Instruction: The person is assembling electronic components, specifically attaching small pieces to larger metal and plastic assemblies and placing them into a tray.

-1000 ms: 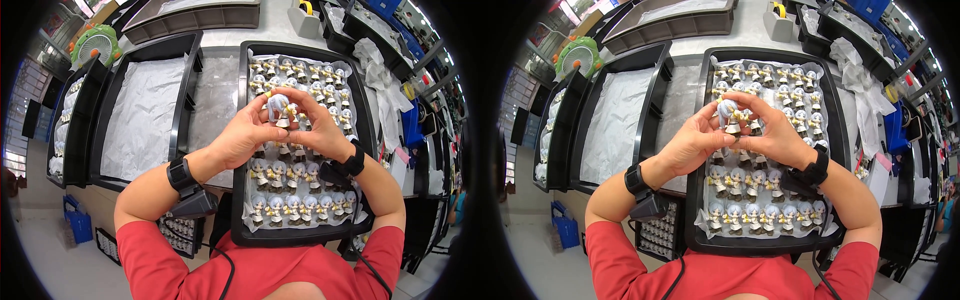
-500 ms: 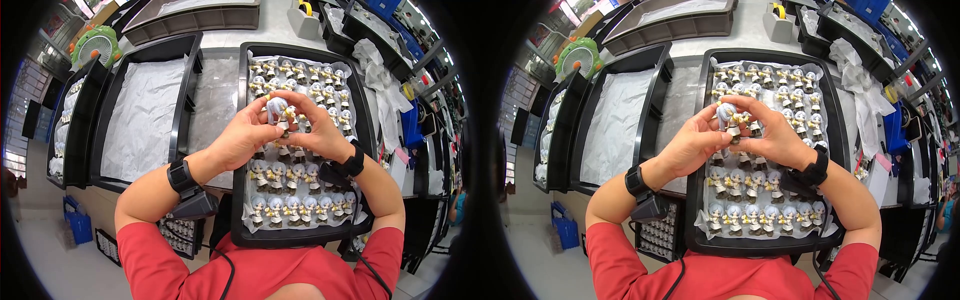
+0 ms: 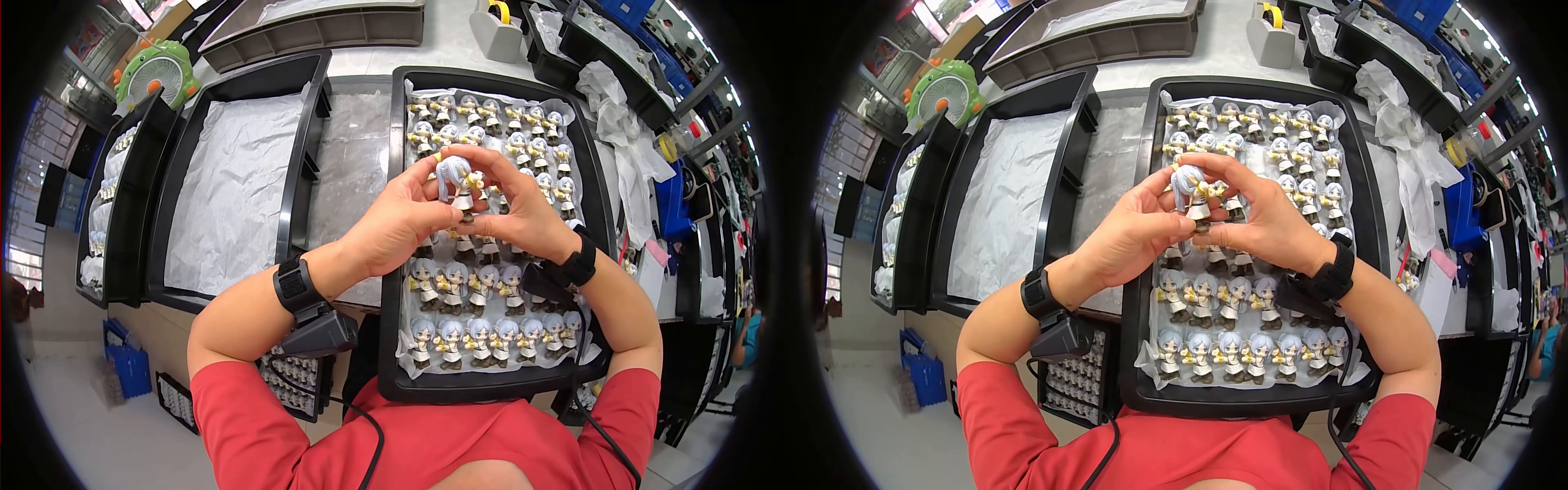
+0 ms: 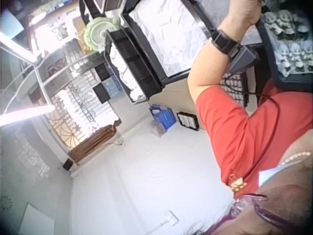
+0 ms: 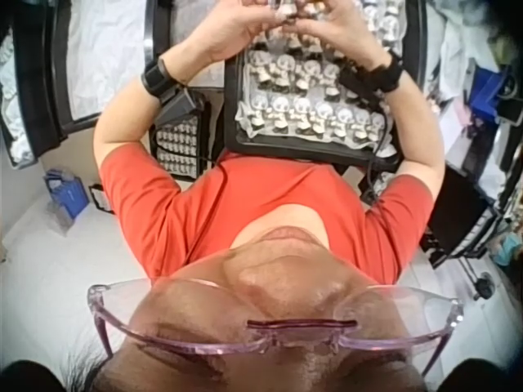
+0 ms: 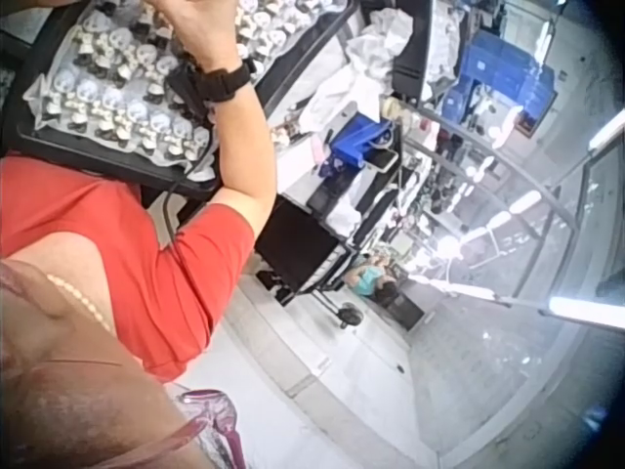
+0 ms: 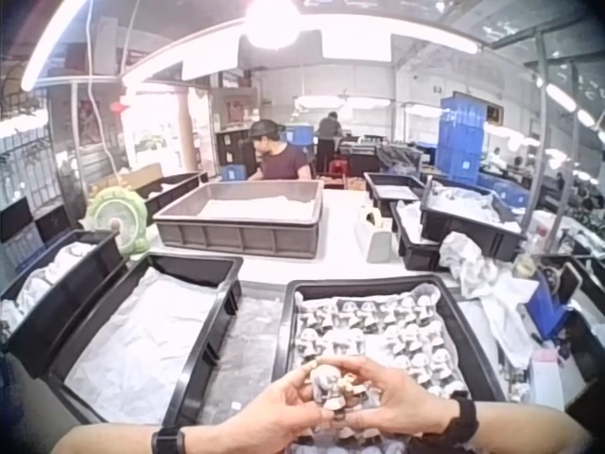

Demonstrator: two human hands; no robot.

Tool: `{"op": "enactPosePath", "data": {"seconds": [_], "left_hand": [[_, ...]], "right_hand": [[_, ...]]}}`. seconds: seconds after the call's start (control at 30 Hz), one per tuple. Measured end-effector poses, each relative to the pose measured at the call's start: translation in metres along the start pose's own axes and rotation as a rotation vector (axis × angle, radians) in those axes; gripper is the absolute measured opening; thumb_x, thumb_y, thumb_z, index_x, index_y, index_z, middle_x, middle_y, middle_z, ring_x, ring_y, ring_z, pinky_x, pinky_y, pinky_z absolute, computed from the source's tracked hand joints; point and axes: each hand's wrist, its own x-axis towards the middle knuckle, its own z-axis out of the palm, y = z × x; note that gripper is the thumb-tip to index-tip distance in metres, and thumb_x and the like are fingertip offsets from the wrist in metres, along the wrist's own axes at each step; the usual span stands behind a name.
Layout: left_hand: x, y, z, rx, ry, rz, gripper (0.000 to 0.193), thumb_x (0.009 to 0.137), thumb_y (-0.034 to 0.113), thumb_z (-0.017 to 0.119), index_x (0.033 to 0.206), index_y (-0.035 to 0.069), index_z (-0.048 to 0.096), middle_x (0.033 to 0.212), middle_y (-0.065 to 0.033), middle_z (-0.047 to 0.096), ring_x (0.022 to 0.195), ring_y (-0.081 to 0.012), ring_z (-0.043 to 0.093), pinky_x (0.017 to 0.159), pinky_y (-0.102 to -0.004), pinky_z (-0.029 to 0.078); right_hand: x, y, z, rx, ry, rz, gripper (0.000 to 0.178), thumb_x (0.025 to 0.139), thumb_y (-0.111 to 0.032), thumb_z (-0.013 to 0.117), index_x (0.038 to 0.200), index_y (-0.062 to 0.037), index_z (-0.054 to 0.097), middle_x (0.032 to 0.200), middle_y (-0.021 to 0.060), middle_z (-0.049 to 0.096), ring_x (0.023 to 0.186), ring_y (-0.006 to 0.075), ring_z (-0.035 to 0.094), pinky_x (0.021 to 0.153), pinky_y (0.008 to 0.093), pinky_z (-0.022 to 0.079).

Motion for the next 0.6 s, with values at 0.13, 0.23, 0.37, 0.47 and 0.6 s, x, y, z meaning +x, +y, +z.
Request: {"op": "enactPosePath", "data": {"seconds": [0.13, 0.23, 0.37, 0.47, 0.6], "left_hand": [[0.0015, 0.0017, 0.0047, -0.034, 0.043, -0.032, 0.058, 0.08, -0.002, 0.056, 0.132, 0.003, 0.03, 0.106, -0.0088, 0.056, 0.098, -0.0161, 0.057, 0.082, -0.0284, 0.048], [0.0, -0.0003, 0.0013, 0.073, 0.017, -0.02, 0.057, 0.081, 0.0, 0.056, 0.132, 0.003, 0.03, 0.107, -0.009, 0.056, 0.098, -0.0164, 0.057, 0.082, -0.0285, 0.048], [-0.0004, -0.0017, -0.0004, 0.085, -0.018, 0.007, 0.057, 0.083, 0.001, 0.057, 0.132, 0.003, 0.029, 0.109, -0.0097, 0.055, 0.1, -0.0171, 0.057, 0.082, -0.0288, 0.048], [-0.0005, 0.0001, 0.003, 0.023, -0.004, 0.0, 0.058, 0.083, 0.001, 0.056, 0.133, 0.003, 0.028, 0.112, -0.0102, 0.053, 0.102, -0.018, 0.056, 0.083, -0.0291, 0.048], [-0.0011, 0.0007, 0.0034, 0.013, 0.007, 0.013, 0.056, 0.084, 0.003, 0.057, 0.132, 0.004, 0.029, 0.112, -0.0089, 0.052, 0.104, -0.0182, 0.056, 0.083, -0.0295, 0.047]], "right_hand": [[-0.0016, -0.0011, 0.0003, 0.015, 0.018, -0.008, 0.071, 0.064, -0.012, 0.076, 0.128, -0.0118, 0.045, 0.124, 0.0055, 0.052, 0.107, 0.0194, 0.053, 0.086, 0.0312, 0.043], [-0.001, -0.0024, -0.0012, -0.137, 0.003, -0.057, 0.072, 0.063, -0.012, 0.076, 0.128, -0.0124, 0.045, 0.122, 0.0064, 0.053, 0.105, 0.0212, 0.054, 0.087, 0.0319, 0.043], [-0.0014, -0.0014, -0.0018, -0.106, -0.004, -0.029, 0.073, 0.063, -0.012, 0.077, 0.128, -0.0118, 0.044, 0.124, 0.0051, 0.052, 0.108, 0.0195, 0.052, 0.088, 0.0313, 0.041], [-0.0019, -0.0016, -0.0026, -0.098, -0.001, -0.015, 0.074, 0.063, -0.013, 0.079, 0.128, -0.0114, 0.044, 0.126, 0.003, 0.051, 0.111, 0.0168, 0.05, 0.088, 0.0304, 0.039], [-0.0022, -0.0038, -0.002, -0.161, 0.015, -0.04, 0.072, 0.063, -0.011, 0.077, 0.128, -0.0116, 0.045, 0.122, 0.0051, 0.052, 0.108, 0.02, 0.051, 0.088, 0.0318, 0.042]]}}
